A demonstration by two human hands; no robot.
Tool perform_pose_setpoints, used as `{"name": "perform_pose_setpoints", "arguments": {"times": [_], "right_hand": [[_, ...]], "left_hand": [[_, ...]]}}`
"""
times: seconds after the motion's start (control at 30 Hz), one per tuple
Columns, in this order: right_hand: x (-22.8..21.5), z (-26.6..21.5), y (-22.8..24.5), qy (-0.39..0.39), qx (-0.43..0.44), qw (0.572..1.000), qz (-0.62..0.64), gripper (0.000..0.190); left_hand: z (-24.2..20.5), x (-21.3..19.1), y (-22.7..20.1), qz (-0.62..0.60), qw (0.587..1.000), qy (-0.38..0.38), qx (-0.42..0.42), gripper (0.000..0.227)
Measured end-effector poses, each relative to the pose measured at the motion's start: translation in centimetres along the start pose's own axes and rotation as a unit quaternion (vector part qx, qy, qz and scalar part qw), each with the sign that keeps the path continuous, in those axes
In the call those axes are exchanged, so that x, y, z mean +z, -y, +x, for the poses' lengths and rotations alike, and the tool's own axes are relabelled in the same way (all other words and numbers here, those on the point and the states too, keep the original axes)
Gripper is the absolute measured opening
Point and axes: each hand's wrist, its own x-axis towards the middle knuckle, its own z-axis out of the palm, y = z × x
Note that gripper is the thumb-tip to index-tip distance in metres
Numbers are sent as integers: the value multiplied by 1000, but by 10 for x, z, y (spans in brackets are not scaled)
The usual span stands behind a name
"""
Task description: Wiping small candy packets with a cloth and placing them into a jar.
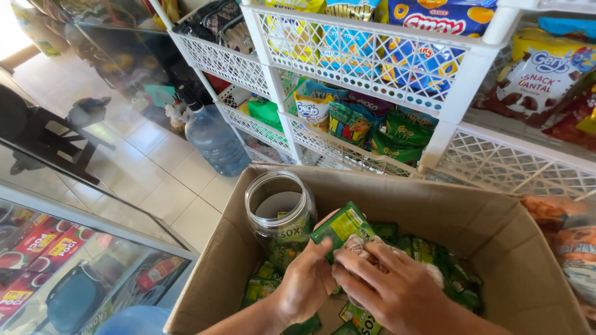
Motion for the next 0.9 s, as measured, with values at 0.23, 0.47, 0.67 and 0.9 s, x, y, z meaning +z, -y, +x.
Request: {"name": "perform_pose_setpoints", "arguments": {"times": [0.23,0.47,0.67,0.9], "right_hand": [[3,-3,-30,-17,45,999,-7,41],[13,-18,-72,-59,359,897,250,42],[29,-25,-51,-45,393,794,462,38],[-3,3,-26,-27,167,985,32,51]], "left_hand": [[8,-26,7,4,1000,-7,23,49],[4,2,-4,36,995,35,84,52],[-1,13,-7,129,981,58,131,56],[12,-9,-13,-35,999,-23,-14,74]]}}
